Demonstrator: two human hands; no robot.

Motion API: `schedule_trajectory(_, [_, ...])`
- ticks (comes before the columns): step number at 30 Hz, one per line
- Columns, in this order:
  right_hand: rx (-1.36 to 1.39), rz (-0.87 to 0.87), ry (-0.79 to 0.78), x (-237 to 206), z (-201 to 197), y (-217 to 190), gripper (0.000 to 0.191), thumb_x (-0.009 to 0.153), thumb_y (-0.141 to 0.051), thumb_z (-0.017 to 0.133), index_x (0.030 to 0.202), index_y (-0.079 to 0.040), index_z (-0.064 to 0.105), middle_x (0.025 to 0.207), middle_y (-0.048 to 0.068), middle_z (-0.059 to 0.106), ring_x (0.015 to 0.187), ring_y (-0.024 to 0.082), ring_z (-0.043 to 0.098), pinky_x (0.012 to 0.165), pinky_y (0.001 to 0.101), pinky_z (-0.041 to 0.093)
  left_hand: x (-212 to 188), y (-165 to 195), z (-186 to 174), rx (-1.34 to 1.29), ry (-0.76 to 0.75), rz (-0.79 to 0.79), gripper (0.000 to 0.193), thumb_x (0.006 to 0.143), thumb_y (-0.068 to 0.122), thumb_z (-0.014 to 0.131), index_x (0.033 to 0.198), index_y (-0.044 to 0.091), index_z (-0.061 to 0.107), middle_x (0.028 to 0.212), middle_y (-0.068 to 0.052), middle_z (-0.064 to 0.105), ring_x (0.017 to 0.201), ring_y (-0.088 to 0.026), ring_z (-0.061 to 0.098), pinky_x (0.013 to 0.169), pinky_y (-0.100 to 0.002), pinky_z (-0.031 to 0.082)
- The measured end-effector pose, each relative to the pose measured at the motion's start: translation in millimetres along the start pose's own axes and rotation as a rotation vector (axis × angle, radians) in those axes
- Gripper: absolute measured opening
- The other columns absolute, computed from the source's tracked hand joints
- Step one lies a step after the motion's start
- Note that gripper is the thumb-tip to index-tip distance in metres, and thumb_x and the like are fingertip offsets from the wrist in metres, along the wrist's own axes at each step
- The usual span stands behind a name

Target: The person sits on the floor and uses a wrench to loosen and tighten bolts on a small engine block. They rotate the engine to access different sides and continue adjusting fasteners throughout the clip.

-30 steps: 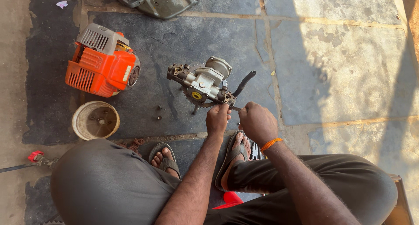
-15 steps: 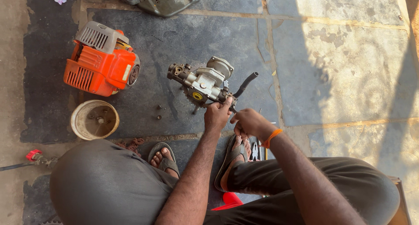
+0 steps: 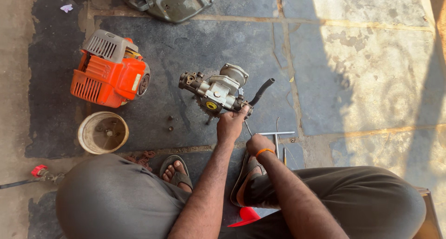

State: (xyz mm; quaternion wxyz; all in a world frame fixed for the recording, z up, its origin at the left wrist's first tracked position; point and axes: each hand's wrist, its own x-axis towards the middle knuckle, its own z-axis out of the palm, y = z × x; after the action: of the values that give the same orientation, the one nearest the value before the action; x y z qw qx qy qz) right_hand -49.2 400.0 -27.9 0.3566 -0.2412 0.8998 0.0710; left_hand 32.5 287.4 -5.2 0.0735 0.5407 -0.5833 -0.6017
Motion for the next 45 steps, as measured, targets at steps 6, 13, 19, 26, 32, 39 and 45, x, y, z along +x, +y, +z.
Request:
schedule_trajectory(6, [0.008,-0.183,-0.103,-14.3,-25.9,3.7,0.060,0.109,-0.044,0.048,0.098,0.002,0.085,0.083,0.015,0.076,0.090,0.033,0.073,0.090,0.0429,0.055,-4.5,-2.7,2.5,-0.055,0.015,0.050,0.066,0.084,0.073,0.065,0.076,0.009,0.075,0.074,-0.003,0.075,0.076,-0.019,0.074,0.074,-0.038,0.056])
schedule_trajectory(13, [0.474,-0.228,-0.092,-87.1,-111.1,7.9,0.039,0.105,-0.026,0.047,0.123,0.000,0.070,0.066,0.011,0.073,0.056,0.015,0.061,0.059,0.0335,0.048,-8.0,-0.2,3.0,-0.070,-0.018,0.013,0.063,0.088,0.071,0.063,0.074,0.010,0.072,0.073,-0.003,0.075,0.071,-0.017,0.073,0.068,-0.036,0.057])
schedule_trajectory(19, [0.739,-0.256,-0.120,-109.8,-121.7,-0.7,0.041,0.104,-0.023,0.048,0.130,0.004,0.065,0.064,0.009,0.070,0.051,0.012,0.055,0.051,0.0291,0.046,-13.3,-5.7,0.4,-0.091,-0.042,0.028,0.065,0.090,0.072,0.061,0.072,0.011,0.069,0.070,-0.002,0.071,0.070,-0.015,0.071,0.066,-0.034,0.057])
schedule_trajectory(26, [0.675,-0.235,-0.041,-117.9,-108.6,-19.4,0.040,0.104,-0.023,0.047,0.131,0.003,0.062,0.065,0.009,0.071,0.056,0.013,0.061,0.056,0.0302,0.051,-12.9,-4.5,-1.2,-0.062,-0.052,-0.005,0.063,0.090,0.072,0.060,0.077,0.012,0.069,0.073,0.000,0.072,0.074,-0.013,0.072,0.070,-0.034,0.059])
schedule_trajectory(32, [0.550,-0.196,-0.015,-127.8,-102.2,-35.7,0.041,0.104,-0.025,0.045,0.136,0.000,0.054,0.067,0.006,0.072,0.064,0.016,0.068,0.064,0.0351,0.055,-11.9,0.0,-4.5,-0.027,-0.059,-0.042,0.064,0.090,0.074,0.058,0.078,0.012,0.069,0.075,-0.002,0.072,0.078,-0.015,0.073,0.074,-0.038,0.059])
schedule_trajectory(39, [0.347,-0.259,-0.028,-102.1,-57.4,-33.5,0.033,0.104,-0.025,0.045,0.119,0.002,0.056,0.077,0.016,0.080,0.081,0.031,0.079,0.079,0.0426,0.058,-7.1,-2.0,-1.5,-0.010,-0.018,-0.030,0.069,0.087,0.076,0.060,0.076,0.009,0.070,0.076,-0.006,0.074,0.079,-0.022,0.075,0.075,-0.042,0.059])
schedule_trajectory(45, [0.084,-0.135,0.189,-35.5,-10.3,-30.9,0.026,0.102,-0.022,0.051,0.110,-0.004,0.066,0.103,0.026,0.073,0.100,0.043,0.071,0.088,0.0538,0.054,-7.0,-6.5,5.8,-0.006,0.087,0.035,0.065,0.084,0.075,0.065,0.084,0.011,0.071,0.083,-0.007,0.075,0.084,-0.023,0.073,0.077,-0.044,0.058])
